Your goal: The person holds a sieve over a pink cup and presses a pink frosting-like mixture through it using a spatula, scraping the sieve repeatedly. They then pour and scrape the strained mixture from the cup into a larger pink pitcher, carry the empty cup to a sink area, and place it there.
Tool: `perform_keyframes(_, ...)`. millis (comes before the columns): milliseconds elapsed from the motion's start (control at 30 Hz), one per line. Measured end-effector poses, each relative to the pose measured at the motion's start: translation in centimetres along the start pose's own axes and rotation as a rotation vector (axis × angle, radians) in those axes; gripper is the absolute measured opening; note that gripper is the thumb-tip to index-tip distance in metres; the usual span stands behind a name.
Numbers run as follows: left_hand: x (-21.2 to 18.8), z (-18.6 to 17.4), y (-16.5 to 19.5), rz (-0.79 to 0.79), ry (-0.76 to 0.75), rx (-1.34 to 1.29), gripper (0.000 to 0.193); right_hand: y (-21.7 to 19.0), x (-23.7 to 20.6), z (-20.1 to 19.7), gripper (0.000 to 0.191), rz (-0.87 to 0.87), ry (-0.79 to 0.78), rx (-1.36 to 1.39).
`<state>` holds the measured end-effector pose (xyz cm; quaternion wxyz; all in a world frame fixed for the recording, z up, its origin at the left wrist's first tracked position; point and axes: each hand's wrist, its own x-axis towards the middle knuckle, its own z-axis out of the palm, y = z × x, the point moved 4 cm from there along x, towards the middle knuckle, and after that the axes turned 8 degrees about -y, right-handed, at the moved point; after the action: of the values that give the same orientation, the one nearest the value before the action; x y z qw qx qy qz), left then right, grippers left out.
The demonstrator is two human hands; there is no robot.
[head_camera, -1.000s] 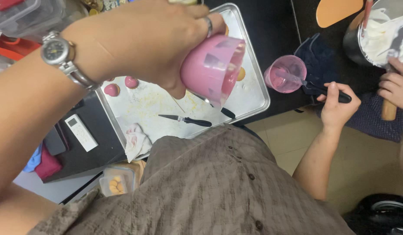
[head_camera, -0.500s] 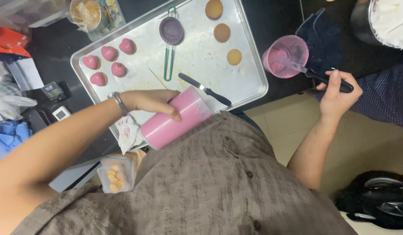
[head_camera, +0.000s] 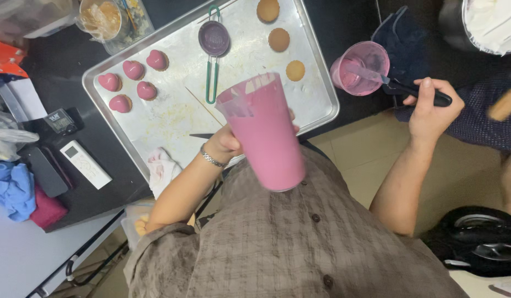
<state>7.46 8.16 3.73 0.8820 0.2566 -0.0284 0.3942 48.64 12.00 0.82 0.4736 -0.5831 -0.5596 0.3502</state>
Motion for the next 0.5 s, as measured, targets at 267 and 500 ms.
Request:
perform_keyframes(267, 8.1, 3.4, 2.0, 0.263, 0.077, 0.390, 0.086, -0.9, -0.2, -0.2, 0.028, -0.087, -0.015, -0.104)
perform_keyframes(500, 12.8, 7.5, 3.8, 0.989, 0.017, 0.799, 0.079, -0.7, -0.5, -1.4, 0.027, -0.015, 0.070, -0.044)
